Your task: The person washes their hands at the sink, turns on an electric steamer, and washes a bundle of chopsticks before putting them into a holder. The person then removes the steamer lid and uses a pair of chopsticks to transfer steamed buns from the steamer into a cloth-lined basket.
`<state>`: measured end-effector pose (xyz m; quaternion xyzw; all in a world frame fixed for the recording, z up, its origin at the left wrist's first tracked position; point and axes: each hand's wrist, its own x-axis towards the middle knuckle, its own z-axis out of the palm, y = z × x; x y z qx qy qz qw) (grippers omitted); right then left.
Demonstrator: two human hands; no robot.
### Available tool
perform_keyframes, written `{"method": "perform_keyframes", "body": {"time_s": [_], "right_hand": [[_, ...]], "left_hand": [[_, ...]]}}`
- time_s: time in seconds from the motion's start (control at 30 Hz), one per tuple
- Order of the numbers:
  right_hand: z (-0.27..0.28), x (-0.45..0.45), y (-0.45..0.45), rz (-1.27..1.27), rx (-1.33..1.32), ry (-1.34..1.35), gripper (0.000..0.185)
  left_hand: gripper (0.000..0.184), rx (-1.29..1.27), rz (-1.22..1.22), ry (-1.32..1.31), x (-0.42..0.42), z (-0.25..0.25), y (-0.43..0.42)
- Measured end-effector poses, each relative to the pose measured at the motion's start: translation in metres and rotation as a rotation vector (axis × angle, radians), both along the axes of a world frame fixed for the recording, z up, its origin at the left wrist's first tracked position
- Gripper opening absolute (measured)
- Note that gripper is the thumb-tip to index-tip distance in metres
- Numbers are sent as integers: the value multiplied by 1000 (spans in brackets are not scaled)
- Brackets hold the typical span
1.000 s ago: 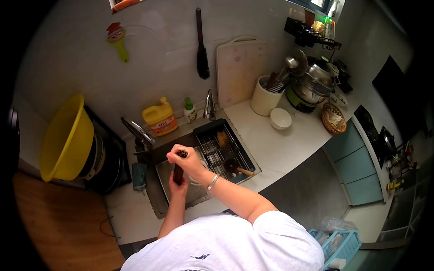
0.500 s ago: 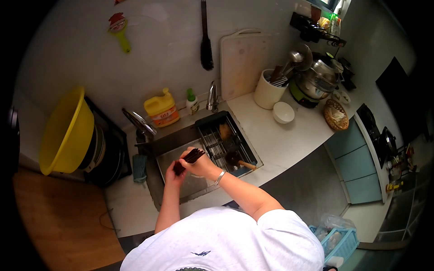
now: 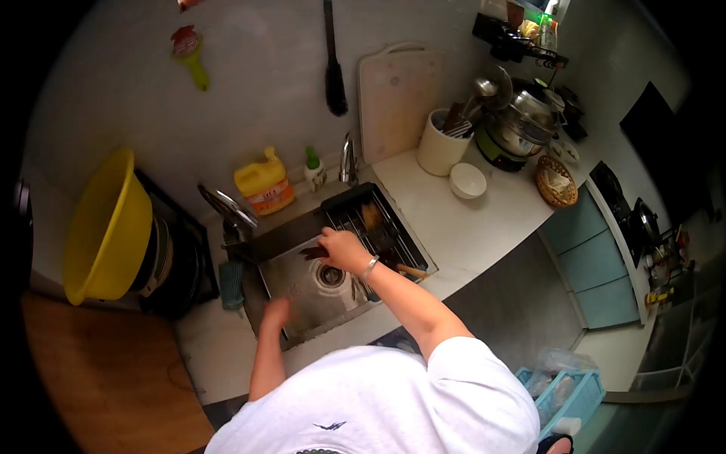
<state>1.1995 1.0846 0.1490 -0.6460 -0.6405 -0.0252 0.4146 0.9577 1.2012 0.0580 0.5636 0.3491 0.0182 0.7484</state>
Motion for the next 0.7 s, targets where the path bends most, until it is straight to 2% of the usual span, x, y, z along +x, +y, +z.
{"method": "perform_keyframes", "body": {"time_s": [0.03, 0.1, 0.17, 0.23, 0.27, 0.3, 0.33, 0.37, 0.4, 0.43, 0.47, 0.5, 0.57, 0.63, 0.67, 0.7], "right_hand": [[-4, 0, -1, -21, -4, 131, 7], [47, -17, -5, 29, -83, 1030, 7], [101, -28, -4, 124, 1, 1154, 9], [134, -35, -6, 346, 71, 1190, 14], [136, -35, -8, 485, 69, 1273, 16], [136, -36, -11, 627, 66, 1350, 18], [106, -29, -6, 768, -49, 1535, 20], [83, -25, -3, 515, -208, 1542, 19], [40, -13, 5, 314, -100, 720, 19], [10, -3, 11, 99, 4, -99, 19], [16, -4, 9, 97, 10, -106, 19], [33, -9, 5, 150, -45, 301, 18], [71, -23, -16, 247, -172, 1128, 16], [114, -32, -23, 284, -109, 1179, 15], [130, -33, -28, 410, -68, 1185, 16], [138, -32, -32, 540, -28, 1188, 16]], "left_hand": [[47, 57, -38, 31, 1, 4, 5], [43, 131, -108, 104, -1, 6, -2], [41, 154, -152, 158, -7, 9, -9], [40, 466, -217, 76, -6, 16, 0], [40, 584, -194, -20, -10, -20, 13], [40, 586, -200, -24, -7, -7, 11], [40, 299, -36, 3, -4, 8, 7], [40, 9, 123, 33, -1, 18, 4], [40, 299, -26, 11, -3, -9, 7], [40, 300, -31, 6, -9, -14, 2], [38, 424, -74, 43, -13, -16, 0], [35, 550, -114, 82, -15, -18, -1], [36, 511, -102, 143, -19, -22, -5], [39, 445, -82, 271, -28, -28, -3], [40, 449, -3, 171, -36, -46, -2], [40, 463, 1, 170, -31, -41, -3]]}}
